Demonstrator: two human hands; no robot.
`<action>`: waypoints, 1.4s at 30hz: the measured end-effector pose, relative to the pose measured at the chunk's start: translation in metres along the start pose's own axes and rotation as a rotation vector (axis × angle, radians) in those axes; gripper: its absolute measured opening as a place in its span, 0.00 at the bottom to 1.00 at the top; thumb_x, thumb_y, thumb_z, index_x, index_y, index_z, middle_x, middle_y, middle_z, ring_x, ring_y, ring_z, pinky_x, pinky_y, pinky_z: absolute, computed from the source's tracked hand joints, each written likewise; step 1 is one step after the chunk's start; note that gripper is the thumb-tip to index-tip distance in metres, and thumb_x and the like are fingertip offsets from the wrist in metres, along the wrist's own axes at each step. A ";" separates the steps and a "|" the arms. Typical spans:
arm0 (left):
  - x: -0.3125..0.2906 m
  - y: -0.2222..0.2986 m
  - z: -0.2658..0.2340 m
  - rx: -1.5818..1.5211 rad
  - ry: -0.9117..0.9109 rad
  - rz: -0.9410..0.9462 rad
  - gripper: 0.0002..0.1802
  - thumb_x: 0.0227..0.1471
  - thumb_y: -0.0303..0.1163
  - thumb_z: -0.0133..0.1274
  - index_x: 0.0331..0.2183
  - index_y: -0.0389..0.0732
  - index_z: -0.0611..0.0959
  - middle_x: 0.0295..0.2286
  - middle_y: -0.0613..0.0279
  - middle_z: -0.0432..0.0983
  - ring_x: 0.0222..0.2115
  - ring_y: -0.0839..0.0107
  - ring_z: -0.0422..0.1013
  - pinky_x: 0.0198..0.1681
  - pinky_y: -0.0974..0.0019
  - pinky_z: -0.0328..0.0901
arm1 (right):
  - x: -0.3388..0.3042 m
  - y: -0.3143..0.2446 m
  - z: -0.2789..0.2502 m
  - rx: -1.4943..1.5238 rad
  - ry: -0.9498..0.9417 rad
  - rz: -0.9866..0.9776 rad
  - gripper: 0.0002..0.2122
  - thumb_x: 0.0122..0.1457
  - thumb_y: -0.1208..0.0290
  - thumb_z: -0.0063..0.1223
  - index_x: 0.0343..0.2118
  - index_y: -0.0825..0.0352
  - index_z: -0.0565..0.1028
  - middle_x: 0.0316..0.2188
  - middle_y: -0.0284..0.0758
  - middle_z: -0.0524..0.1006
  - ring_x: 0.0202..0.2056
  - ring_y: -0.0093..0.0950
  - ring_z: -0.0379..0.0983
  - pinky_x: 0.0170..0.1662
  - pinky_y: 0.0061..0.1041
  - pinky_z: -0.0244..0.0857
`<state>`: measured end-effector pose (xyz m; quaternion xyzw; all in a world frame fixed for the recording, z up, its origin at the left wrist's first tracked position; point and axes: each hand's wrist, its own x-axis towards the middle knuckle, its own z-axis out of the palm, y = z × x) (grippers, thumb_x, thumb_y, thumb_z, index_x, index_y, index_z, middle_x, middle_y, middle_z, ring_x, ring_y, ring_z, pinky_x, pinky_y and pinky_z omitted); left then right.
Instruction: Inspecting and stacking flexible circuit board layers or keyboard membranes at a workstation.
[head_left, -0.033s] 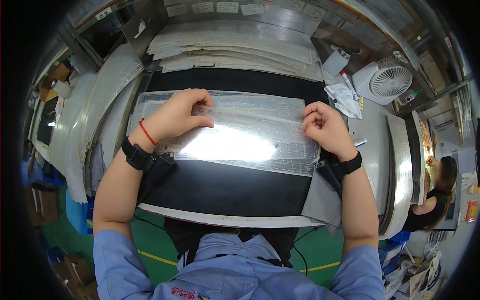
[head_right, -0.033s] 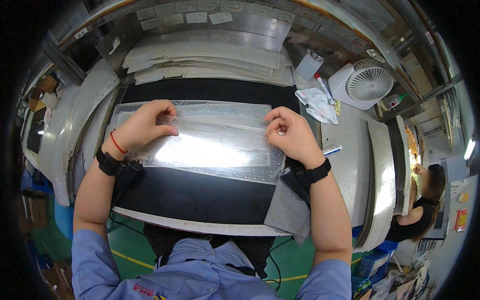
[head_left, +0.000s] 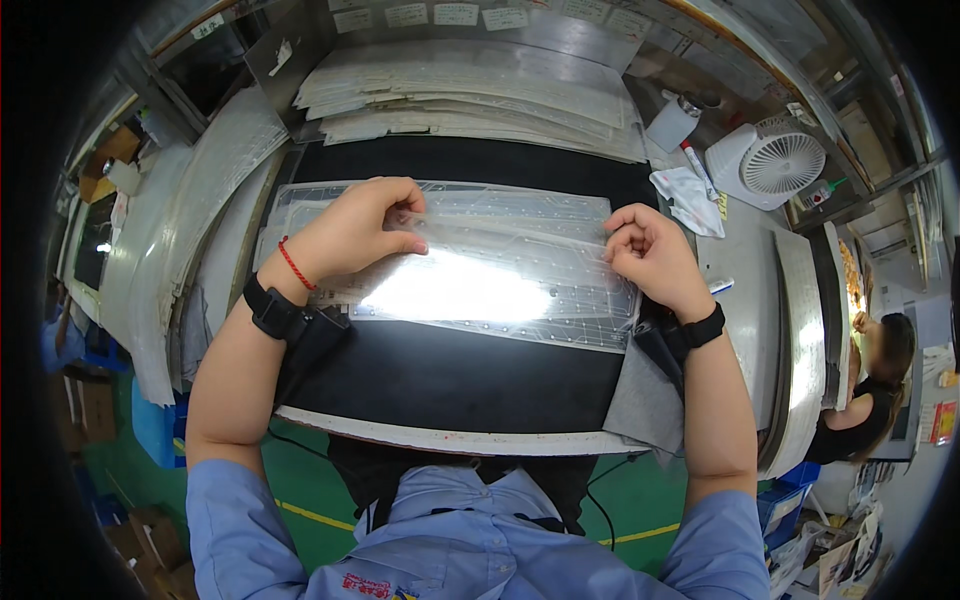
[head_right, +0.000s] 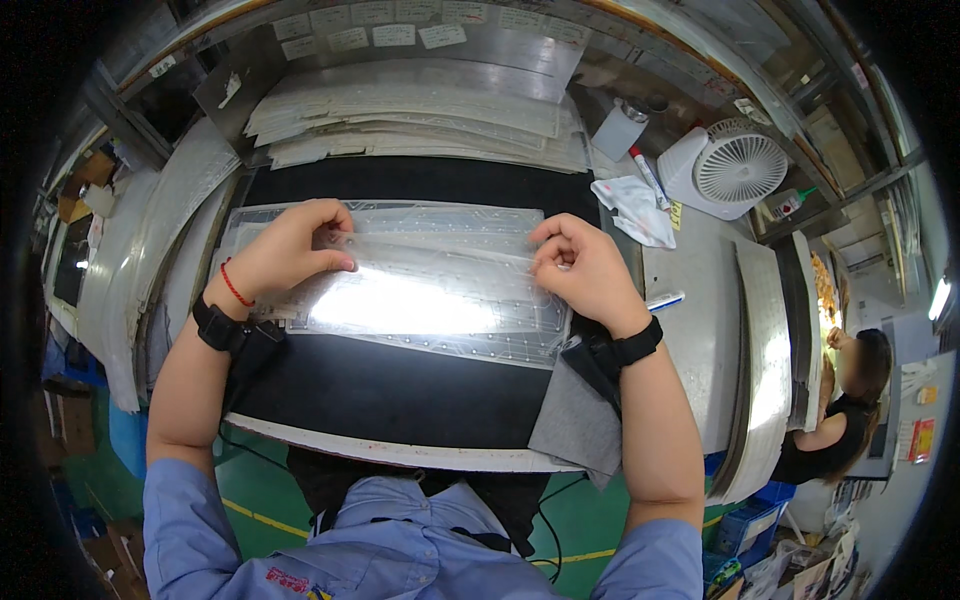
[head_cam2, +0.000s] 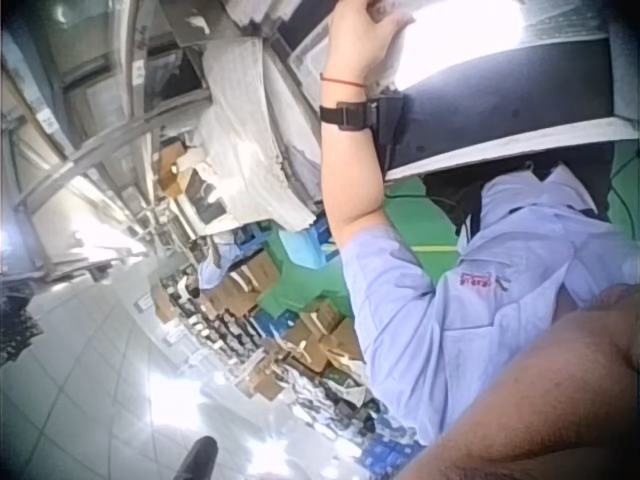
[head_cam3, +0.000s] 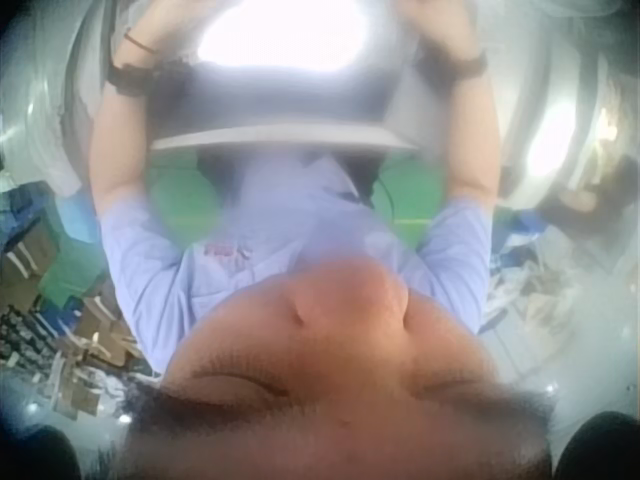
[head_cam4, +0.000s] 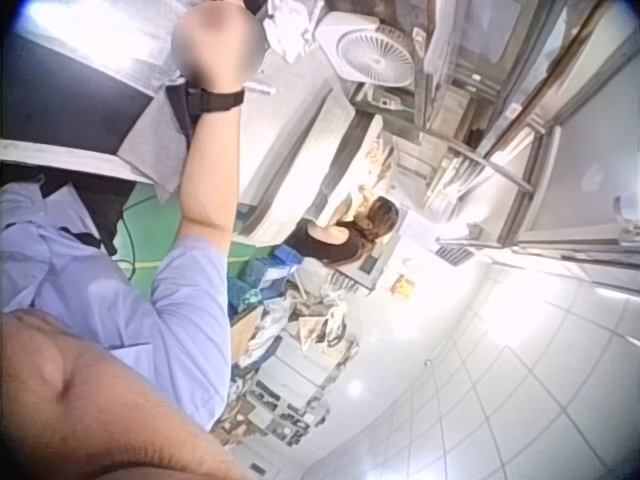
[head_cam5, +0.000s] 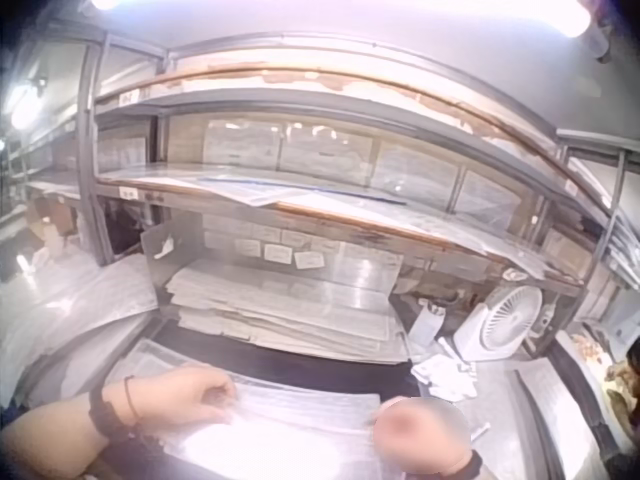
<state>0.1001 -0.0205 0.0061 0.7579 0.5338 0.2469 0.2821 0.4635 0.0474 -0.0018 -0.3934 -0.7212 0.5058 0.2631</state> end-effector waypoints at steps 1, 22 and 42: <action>0.000 0.000 0.000 0.002 0.001 -0.001 0.18 0.40 0.30 0.66 0.31 0.36 0.75 0.28 0.57 0.73 0.31 0.65 0.69 0.38 0.66 0.65 | 0.000 0.000 0.000 0.009 -0.003 0.011 0.12 0.50 0.84 0.53 0.39 0.71 0.70 0.24 0.27 0.75 0.26 0.13 0.70 0.30 0.14 0.65; -0.001 0.002 -0.003 -0.021 -0.020 -0.052 0.16 0.42 0.29 0.65 0.31 0.36 0.74 0.26 0.61 0.71 0.29 0.71 0.66 0.36 0.69 0.63 | 0.003 0.009 -0.011 -0.018 0.192 0.064 0.09 0.63 0.76 0.47 0.45 0.70 0.71 0.28 0.29 0.76 0.24 0.13 0.68 0.28 0.14 0.63; -0.001 -0.002 -0.001 -0.044 -0.015 -0.059 0.16 0.42 0.30 0.65 0.31 0.36 0.74 0.26 0.61 0.71 0.29 0.72 0.65 0.36 0.69 0.63 | 0.002 0.008 -0.004 -0.076 0.053 -0.005 0.14 0.58 0.78 0.52 0.48 0.71 0.71 0.26 0.29 0.76 0.26 0.16 0.70 0.29 0.16 0.64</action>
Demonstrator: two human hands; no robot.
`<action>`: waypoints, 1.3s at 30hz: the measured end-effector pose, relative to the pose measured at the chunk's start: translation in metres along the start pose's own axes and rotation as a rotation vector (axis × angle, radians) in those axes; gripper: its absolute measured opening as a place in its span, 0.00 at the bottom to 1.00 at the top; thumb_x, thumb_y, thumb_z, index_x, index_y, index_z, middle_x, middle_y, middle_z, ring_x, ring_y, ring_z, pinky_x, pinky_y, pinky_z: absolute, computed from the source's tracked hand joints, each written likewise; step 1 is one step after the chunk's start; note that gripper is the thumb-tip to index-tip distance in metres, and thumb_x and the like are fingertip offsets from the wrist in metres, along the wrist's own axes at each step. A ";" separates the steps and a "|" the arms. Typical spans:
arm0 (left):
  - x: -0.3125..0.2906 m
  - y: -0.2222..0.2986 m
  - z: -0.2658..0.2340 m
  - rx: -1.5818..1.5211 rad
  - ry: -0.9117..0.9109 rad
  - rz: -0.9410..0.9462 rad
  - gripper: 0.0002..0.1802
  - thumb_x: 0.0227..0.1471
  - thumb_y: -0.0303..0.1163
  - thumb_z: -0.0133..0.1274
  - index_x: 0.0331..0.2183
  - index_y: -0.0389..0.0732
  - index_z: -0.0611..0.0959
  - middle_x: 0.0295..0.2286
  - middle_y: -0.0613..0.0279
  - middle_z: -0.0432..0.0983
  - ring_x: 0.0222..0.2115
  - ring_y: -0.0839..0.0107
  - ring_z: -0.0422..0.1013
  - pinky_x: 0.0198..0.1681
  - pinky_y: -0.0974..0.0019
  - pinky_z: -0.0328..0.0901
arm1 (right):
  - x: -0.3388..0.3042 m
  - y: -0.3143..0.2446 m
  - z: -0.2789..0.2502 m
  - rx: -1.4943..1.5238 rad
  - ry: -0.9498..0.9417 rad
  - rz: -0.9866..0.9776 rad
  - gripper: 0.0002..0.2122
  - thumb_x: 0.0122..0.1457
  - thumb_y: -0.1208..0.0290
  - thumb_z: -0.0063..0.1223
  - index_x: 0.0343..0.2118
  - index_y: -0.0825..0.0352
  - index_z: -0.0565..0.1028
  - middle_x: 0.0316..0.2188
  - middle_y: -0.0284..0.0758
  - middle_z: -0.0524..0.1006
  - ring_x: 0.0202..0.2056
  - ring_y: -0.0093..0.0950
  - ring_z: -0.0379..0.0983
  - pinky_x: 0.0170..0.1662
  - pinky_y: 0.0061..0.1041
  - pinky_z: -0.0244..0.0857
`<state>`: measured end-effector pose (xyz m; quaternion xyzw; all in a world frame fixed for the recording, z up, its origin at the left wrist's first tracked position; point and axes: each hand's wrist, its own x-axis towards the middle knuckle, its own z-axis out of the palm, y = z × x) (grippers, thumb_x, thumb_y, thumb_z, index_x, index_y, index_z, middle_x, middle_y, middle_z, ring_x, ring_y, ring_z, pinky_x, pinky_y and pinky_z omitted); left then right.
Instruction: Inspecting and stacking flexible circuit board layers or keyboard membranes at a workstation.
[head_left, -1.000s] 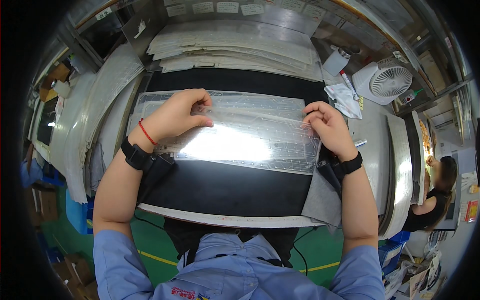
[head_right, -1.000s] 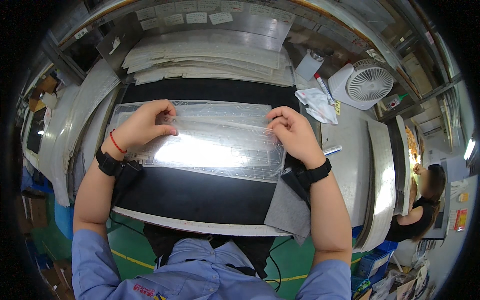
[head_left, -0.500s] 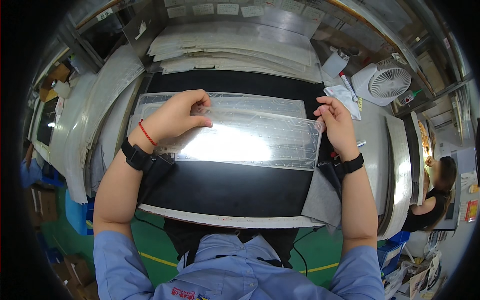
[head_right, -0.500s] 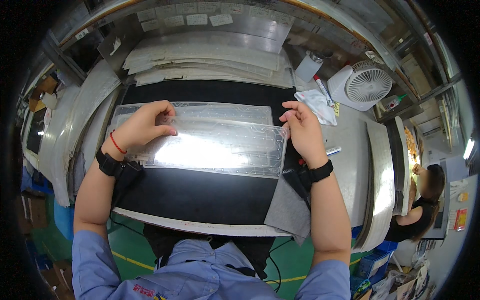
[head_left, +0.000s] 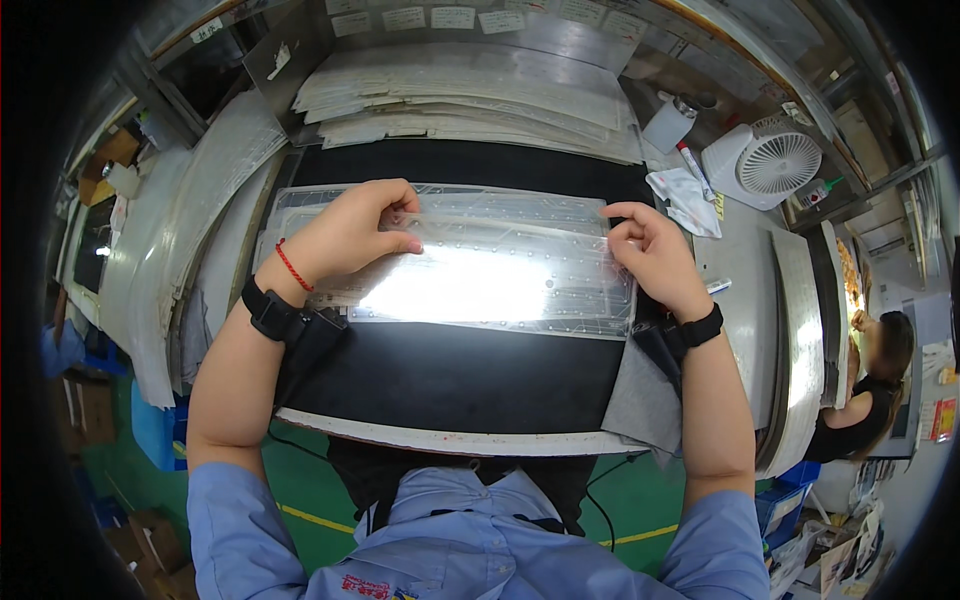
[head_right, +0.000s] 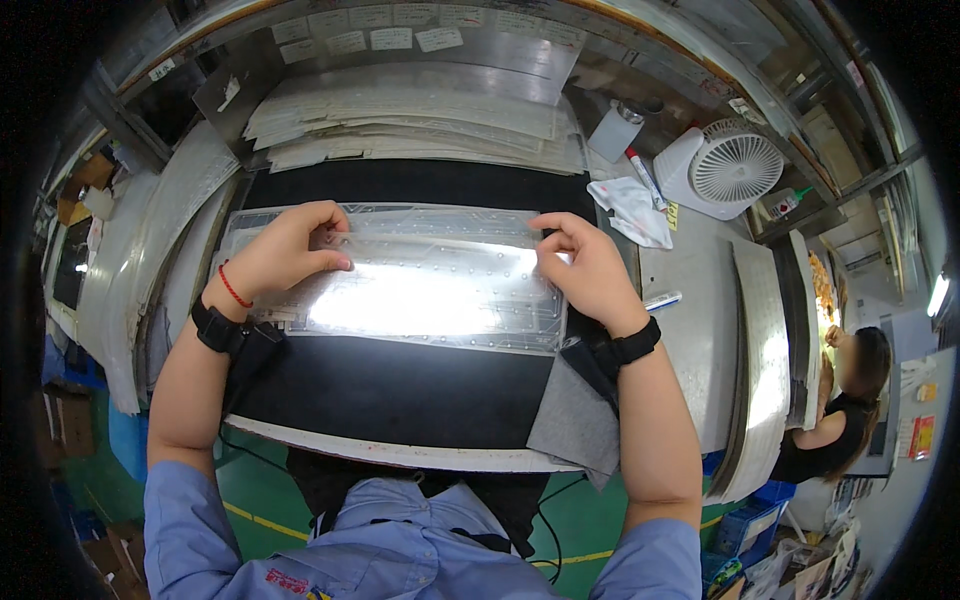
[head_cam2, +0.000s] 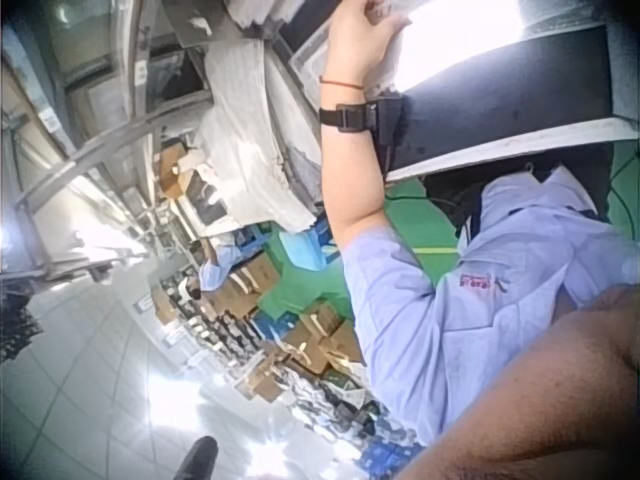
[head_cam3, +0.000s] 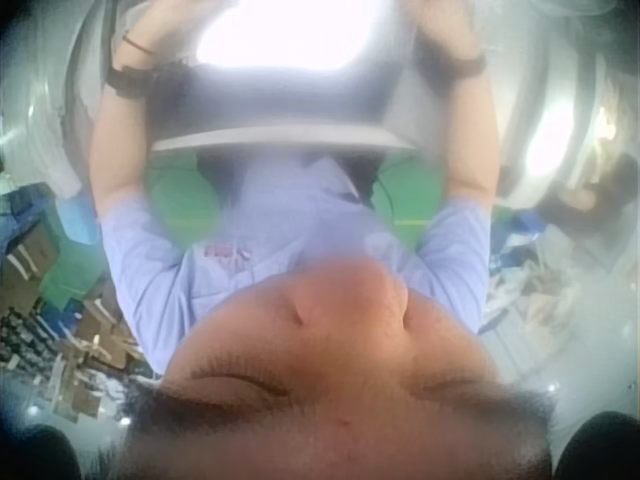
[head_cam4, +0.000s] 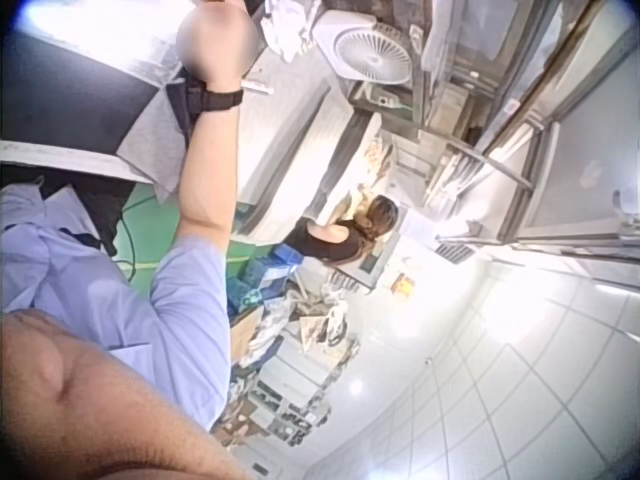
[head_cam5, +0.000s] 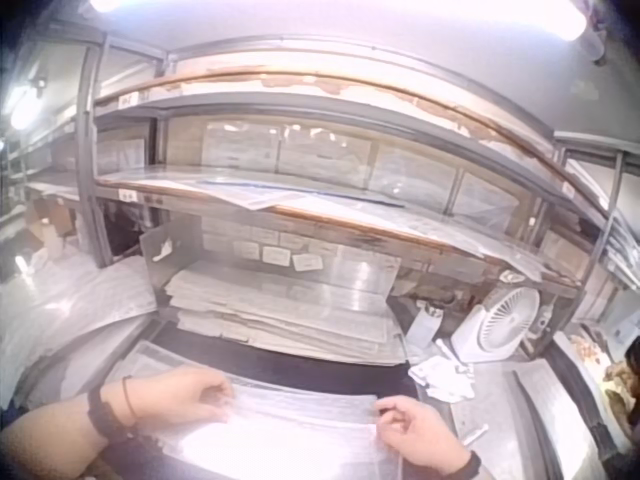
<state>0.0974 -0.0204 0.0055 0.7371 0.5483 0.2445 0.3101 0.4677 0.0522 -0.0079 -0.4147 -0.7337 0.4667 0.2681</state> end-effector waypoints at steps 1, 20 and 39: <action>0.000 0.000 0.000 0.002 0.000 -0.004 0.16 0.42 0.30 0.65 0.31 0.36 0.74 0.26 0.61 0.71 0.29 0.72 0.65 0.36 0.69 0.63 | 0.000 0.000 0.000 0.042 0.007 0.028 0.14 0.58 0.78 0.52 0.48 0.71 0.71 0.26 0.29 0.75 0.26 0.16 0.70 0.30 0.16 0.65; 0.001 0.000 0.002 0.019 0.011 0.021 0.16 0.42 0.30 0.65 0.30 0.36 0.75 0.26 0.58 0.72 0.28 0.68 0.67 0.35 0.67 0.63 | 0.001 -0.005 0.004 0.048 -0.011 0.009 0.15 0.49 0.82 0.54 0.42 0.72 0.73 0.26 0.28 0.76 0.28 0.15 0.71 0.34 0.16 0.66; 0.000 0.000 0.002 0.012 -0.002 -0.020 0.16 0.42 0.30 0.65 0.30 0.36 0.75 0.26 0.60 0.71 0.29 0.70 0.66 0.36 0.67 0.63 | 0.000 -0.005 0.007 0.058 0.093 0.044 0.10 0.55 0.81 0.46 0.41 0.71 0.73 0.25 0.29 0.77 0.24 0.13 0.69 0.28 0.15 0.64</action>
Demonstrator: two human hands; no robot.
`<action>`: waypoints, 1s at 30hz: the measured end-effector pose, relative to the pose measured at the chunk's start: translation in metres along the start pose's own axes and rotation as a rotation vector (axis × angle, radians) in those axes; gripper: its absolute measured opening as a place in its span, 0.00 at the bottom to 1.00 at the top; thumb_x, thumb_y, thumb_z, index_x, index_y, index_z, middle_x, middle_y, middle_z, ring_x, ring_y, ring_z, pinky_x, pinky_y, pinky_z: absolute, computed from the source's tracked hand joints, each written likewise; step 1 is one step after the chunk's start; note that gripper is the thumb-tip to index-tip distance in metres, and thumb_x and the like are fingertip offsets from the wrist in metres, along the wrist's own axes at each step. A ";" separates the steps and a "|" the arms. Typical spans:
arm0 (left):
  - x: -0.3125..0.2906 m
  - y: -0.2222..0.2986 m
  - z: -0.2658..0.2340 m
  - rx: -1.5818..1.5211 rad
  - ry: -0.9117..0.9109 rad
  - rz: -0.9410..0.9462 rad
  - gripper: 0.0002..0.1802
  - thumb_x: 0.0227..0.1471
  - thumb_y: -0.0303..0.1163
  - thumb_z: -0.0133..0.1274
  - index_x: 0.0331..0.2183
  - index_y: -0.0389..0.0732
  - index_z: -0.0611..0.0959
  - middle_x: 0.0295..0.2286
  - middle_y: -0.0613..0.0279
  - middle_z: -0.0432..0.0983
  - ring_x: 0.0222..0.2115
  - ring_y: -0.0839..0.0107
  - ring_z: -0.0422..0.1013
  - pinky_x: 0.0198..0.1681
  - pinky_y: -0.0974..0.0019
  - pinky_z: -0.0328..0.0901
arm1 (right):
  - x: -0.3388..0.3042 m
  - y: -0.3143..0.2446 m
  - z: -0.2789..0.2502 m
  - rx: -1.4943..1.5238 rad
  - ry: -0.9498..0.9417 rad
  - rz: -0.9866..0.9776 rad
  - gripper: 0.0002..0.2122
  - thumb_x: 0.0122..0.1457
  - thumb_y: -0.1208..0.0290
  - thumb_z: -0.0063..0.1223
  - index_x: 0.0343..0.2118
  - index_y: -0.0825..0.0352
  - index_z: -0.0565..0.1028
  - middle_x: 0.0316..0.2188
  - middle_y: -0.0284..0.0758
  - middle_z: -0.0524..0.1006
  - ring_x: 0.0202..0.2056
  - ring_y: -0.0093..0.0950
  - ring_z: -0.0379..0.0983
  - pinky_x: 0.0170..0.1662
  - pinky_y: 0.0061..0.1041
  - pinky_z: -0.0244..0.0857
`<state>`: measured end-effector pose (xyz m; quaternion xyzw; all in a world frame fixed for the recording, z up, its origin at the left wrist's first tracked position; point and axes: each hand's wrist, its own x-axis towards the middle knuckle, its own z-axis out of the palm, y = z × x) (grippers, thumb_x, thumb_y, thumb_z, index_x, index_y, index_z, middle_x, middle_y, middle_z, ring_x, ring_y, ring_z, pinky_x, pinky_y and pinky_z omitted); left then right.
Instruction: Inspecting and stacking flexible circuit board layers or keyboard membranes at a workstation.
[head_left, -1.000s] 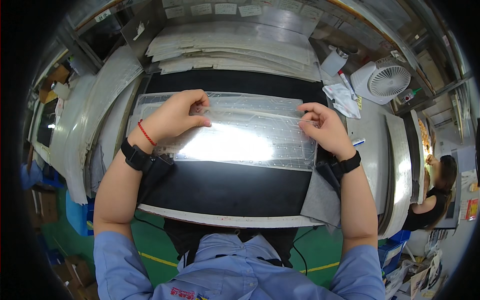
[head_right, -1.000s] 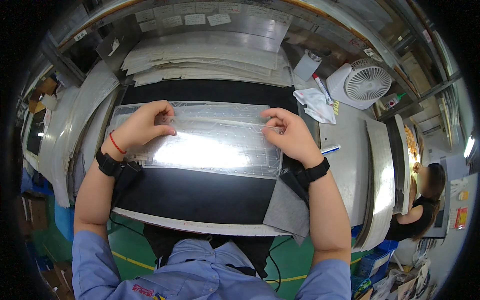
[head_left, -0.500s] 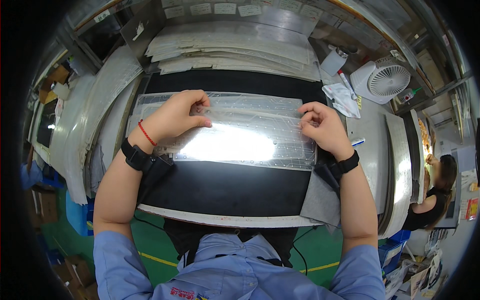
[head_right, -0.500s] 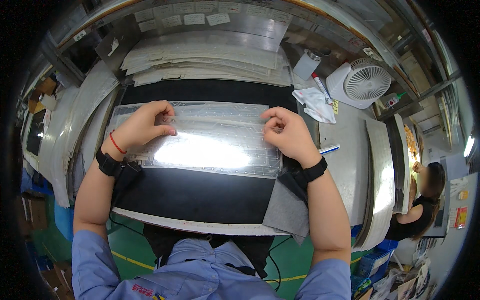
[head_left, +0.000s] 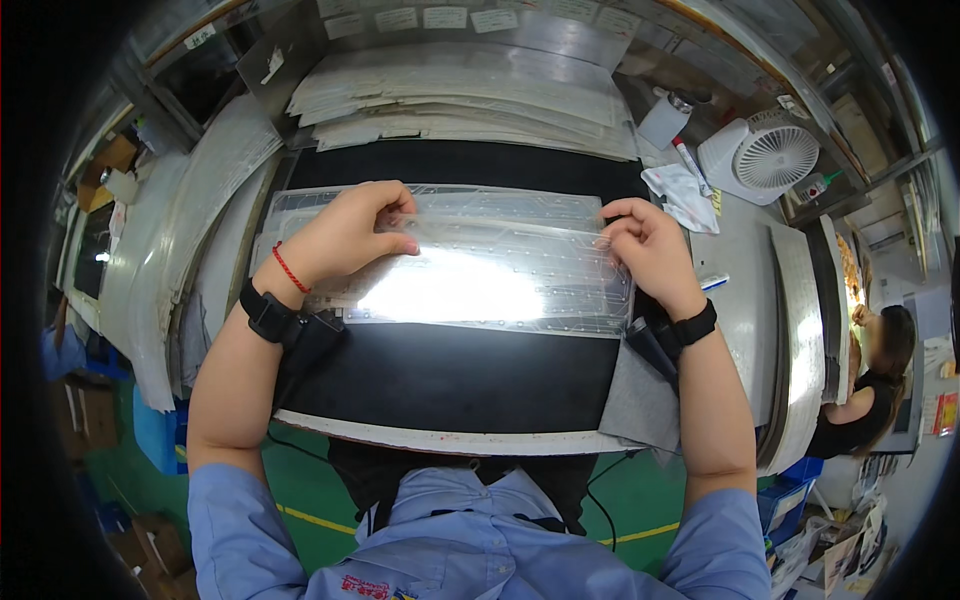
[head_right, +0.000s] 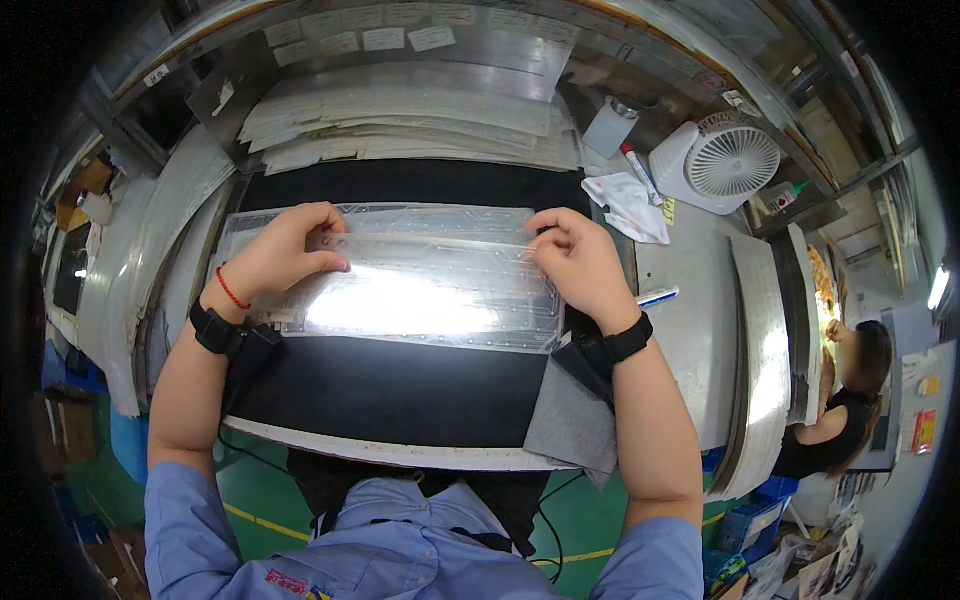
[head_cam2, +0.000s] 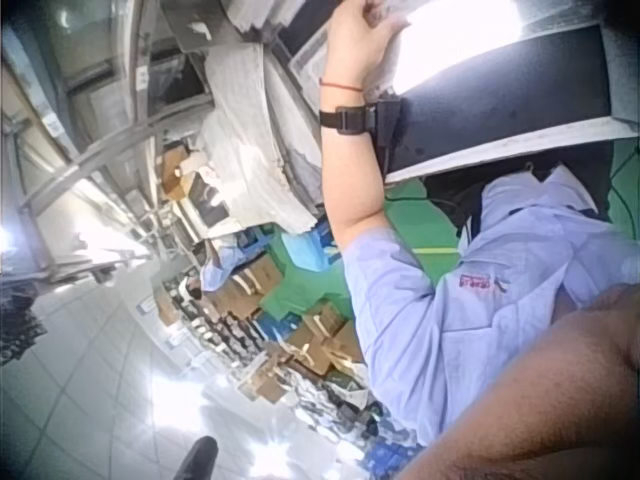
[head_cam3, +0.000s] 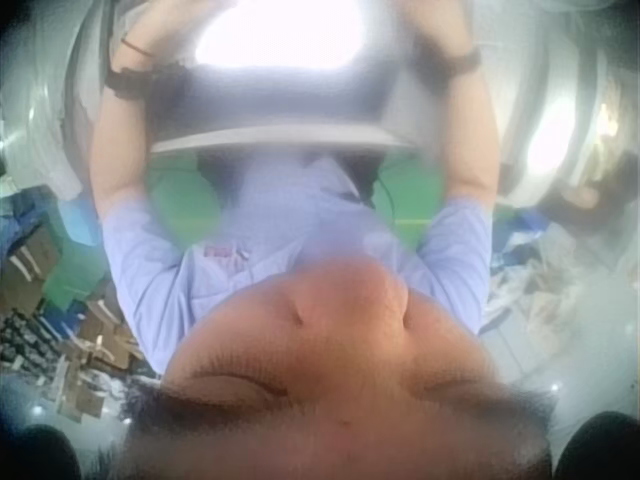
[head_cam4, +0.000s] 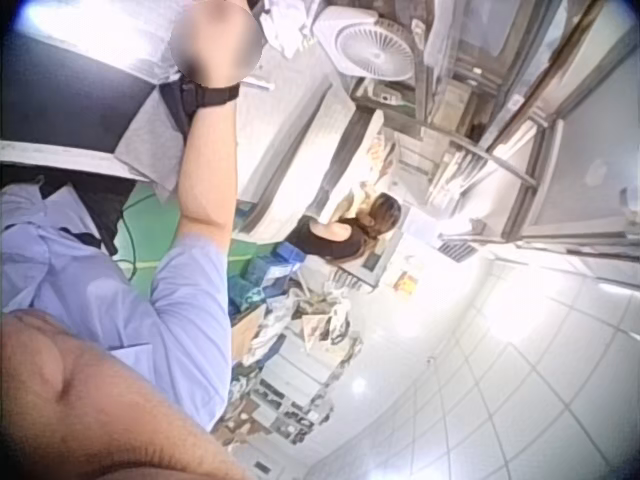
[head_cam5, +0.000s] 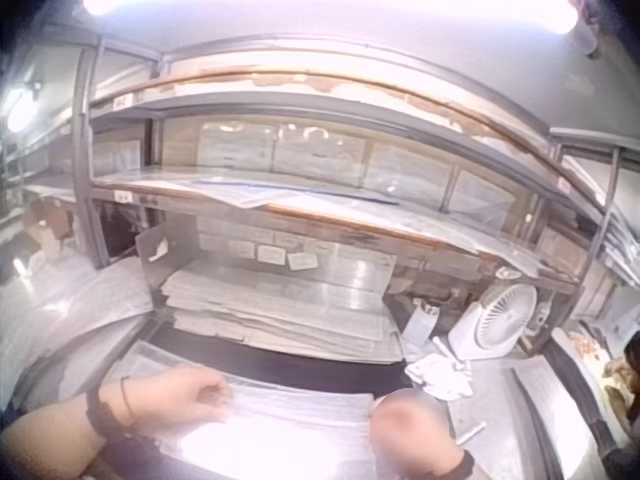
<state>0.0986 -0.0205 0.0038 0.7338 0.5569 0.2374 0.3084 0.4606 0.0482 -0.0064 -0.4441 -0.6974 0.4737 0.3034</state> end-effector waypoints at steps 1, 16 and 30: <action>0.000 0.000 0.000 -0.005 0.001 0.010 0.16 0.42 0.30 0.65 0.30 0.36 0.75 0.26 0.60 0.71 0.29 0.70 0.66 0.36 0.67 0.63 | 0.000 0.000 -0.002 0.050 0.017 0.021 0.10 0.57 0.81 0.44 0.41 0.70 0.73 0.25 0.29 0.78 0.23 0.13 0.68 0.28 0.14 0.63; 0.000 0.003 -0.001 0.014 -0.002 0.011 0.17 0.42 0.31 0.65 0.30 0.37 0.74 0.26 0.60 0.70 0.29 0.70 0.65 0.35 0.67 0.63 | 0.002 0.008 0.001 -0.030 -0.057 -0.048 0.10 0.62 0.73 0.51 0.44 0.70 0.74 0.26 0.27 0.76 0.25 0.13 0.68 0.27 0.14 0.62; 0.001 0.003 -0.002 0.032 -0.003 0.027 0.16 0.42 0.31 0.65 0.30 0.36 0.75 0.26 0.59 0.71 0.29 0.68 0.66 0.36 0.67 0.63 | 0.002 0.003 -0.003 0.094 0.047 0.029 0.10 0.66 0.73 0.43 0.45 0.68 0.73 0.29 0.27 0.77 0.26 0.12 0.67 0.28 0.13 0.62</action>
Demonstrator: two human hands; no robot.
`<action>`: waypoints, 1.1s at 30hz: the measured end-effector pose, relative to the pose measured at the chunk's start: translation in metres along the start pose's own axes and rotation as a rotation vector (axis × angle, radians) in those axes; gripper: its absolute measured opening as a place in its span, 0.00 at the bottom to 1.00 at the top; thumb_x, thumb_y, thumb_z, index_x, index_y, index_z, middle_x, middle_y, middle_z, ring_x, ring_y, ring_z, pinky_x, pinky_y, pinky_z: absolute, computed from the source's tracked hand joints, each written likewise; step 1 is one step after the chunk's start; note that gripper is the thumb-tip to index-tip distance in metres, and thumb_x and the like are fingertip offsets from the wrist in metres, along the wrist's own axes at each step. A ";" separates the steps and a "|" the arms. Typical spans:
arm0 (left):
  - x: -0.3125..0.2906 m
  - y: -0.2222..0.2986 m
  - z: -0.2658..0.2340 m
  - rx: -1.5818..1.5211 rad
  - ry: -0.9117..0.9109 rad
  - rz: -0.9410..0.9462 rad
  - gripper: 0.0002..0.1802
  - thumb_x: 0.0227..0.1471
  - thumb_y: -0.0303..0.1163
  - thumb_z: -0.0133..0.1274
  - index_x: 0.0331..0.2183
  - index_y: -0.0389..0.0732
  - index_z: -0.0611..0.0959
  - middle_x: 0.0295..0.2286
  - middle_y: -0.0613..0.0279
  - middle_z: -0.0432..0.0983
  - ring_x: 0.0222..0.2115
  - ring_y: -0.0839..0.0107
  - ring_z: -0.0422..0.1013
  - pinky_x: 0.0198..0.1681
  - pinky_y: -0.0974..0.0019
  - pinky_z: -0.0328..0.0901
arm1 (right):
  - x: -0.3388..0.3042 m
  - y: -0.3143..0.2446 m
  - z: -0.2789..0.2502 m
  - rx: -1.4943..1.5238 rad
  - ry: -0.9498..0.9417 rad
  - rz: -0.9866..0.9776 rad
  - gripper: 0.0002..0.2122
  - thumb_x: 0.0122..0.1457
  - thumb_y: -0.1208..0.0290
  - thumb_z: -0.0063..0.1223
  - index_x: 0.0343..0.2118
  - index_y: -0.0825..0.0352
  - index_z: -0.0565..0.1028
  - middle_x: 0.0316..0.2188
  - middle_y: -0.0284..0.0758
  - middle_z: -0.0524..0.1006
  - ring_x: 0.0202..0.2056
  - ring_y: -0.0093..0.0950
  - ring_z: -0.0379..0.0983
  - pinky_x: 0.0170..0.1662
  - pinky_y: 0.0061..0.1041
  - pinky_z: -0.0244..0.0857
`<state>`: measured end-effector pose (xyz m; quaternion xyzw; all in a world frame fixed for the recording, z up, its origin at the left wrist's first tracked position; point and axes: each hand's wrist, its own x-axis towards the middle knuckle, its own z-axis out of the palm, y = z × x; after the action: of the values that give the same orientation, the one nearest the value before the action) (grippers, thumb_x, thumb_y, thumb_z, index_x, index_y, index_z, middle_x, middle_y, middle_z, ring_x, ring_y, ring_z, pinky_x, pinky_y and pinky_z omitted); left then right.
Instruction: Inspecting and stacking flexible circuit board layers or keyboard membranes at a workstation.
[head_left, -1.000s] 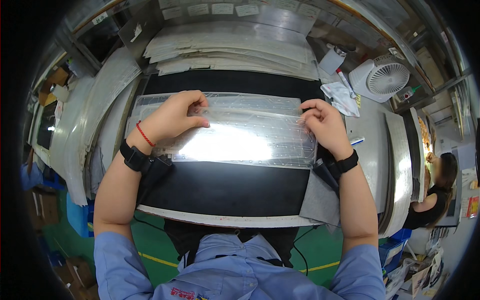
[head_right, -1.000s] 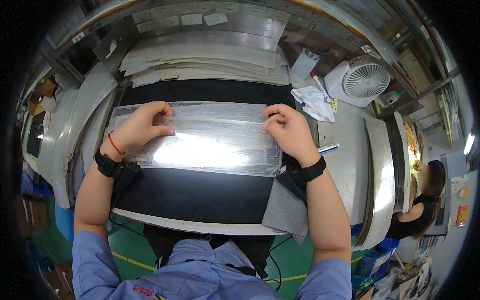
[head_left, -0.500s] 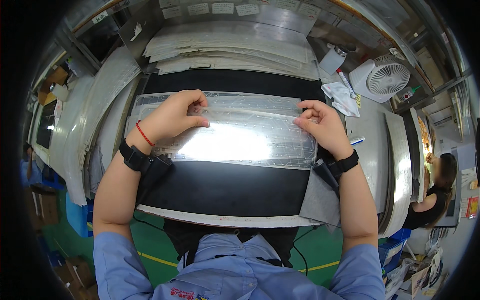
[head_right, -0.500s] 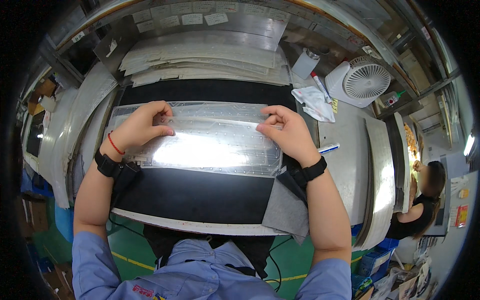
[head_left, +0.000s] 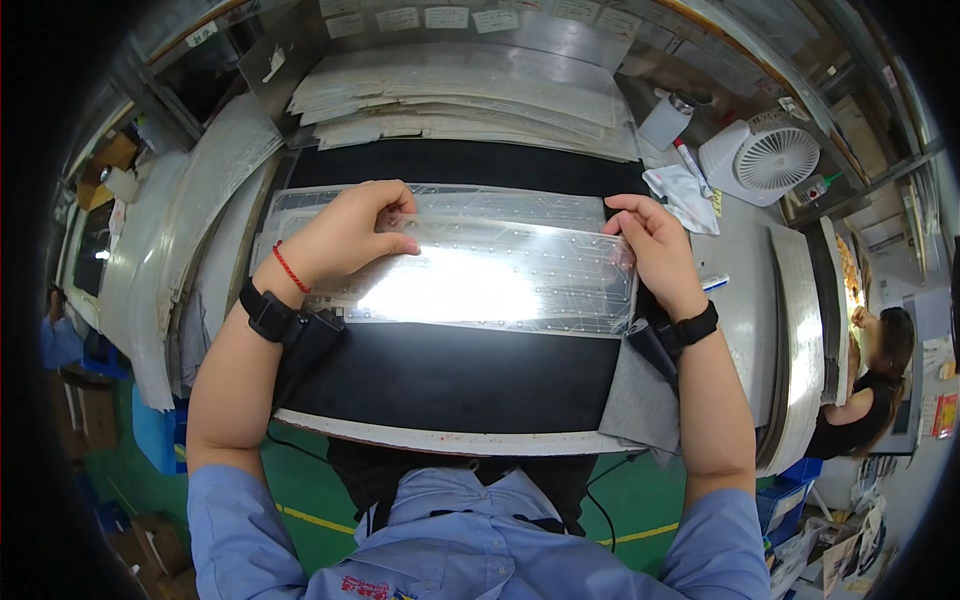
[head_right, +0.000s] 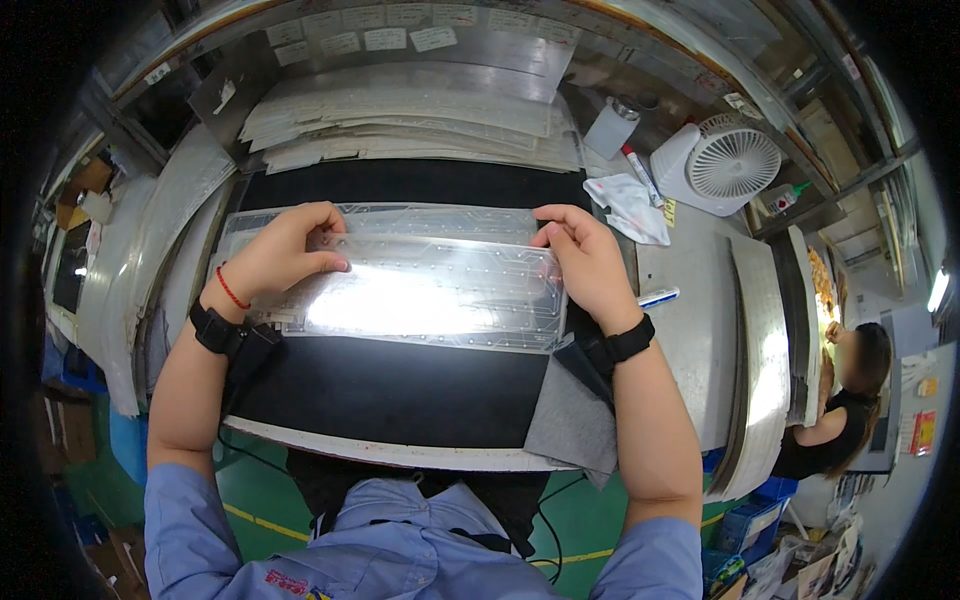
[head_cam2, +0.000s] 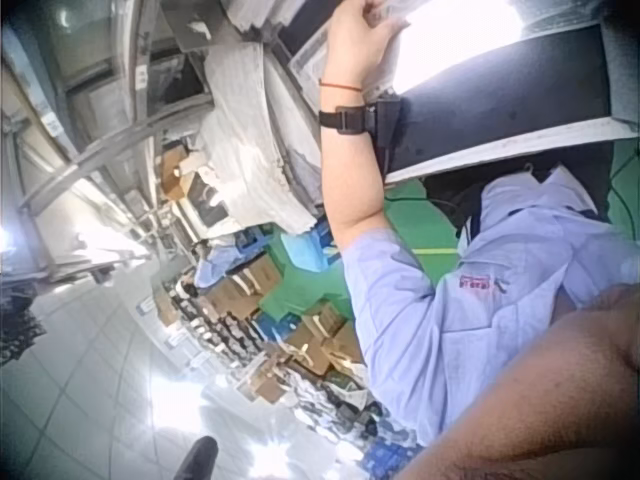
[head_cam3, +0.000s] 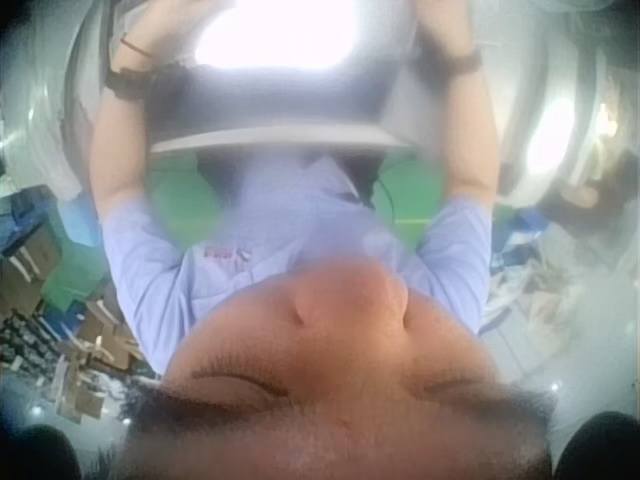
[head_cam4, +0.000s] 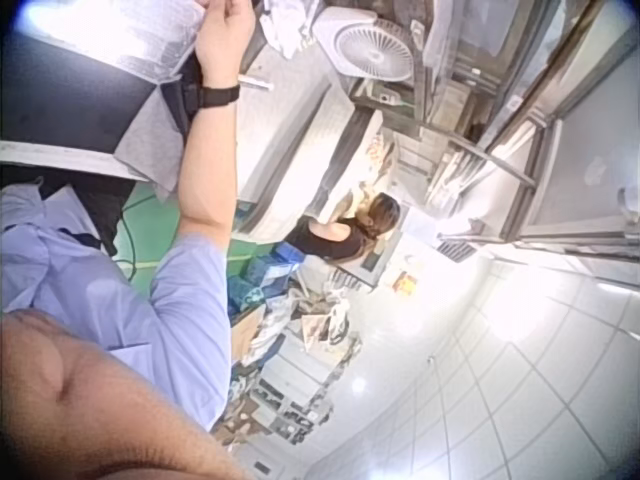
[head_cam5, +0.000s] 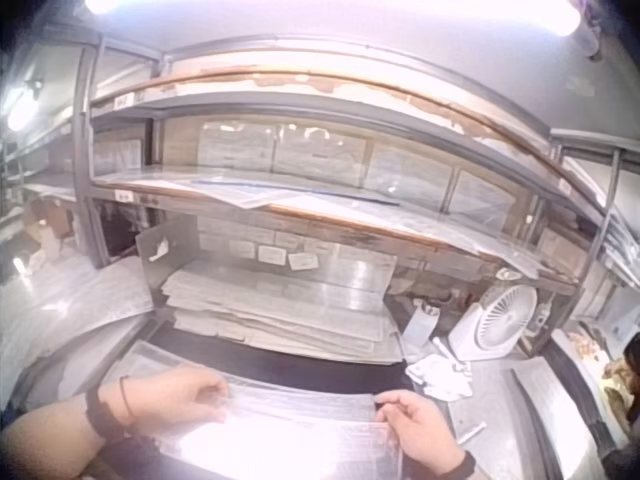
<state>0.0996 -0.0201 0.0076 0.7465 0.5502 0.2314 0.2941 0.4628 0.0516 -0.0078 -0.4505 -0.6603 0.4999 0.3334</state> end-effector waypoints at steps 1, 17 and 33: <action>0.000 0.001 0.000 -0.004 -0.001 -0.005 0.16 0.42 0.31 0.65 0.30 0.36 0.75 0.26 0.59 0.71 0.30 0.68 0.66 0.36 0.67 0.63 | 0.000 -0.001 0.000 0.031 -0.013 0.016 0.09 0.65 0.74 0.44 0.45 0.68 0.73 0.29 0.27 0.77 0.26 0.12 0.67 0.29 0.13 0.62; -0.004 -0.031 -0.032 -0.024 0.112 -0.069 0.10 0.60 0.32 0.46 0.38 0.36 0.77 0.30 0.66 0.74 0.29 0.78 0.67 0.35 0.73 0.64 | 0.000 0.005 -0.006 -0.149 0.084 -0.116 0.09 0.60 0.78 0.51 0.43 0.70 0.76 0.31 0.29 0.77 0.32 0.16 0.71 0.38 0.17 0.66; -0.007 -0.063 -0.064 -0.620 0.152 -0.314 0.12 0.63 0.39 0.45 0.43 0.44 0.77 0.33 0.72 0.77 0.28 0.85 0.65 0.34 0.79 0.61 | 0.008 0.019 -0.022 -0.084 0.316 -0.138 0.09 0.61 0.80 0.49 0.44 0.71 0.75 0.34 0.30 0.77 0.35 0.17 0.71 0.41 0.16 0.64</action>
<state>0.0116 -0.0013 0.0098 0.5085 0.5822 0.3943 0.4969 0.4847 0.0687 -0.0203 -0.4905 -0.6493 0.3707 0.4475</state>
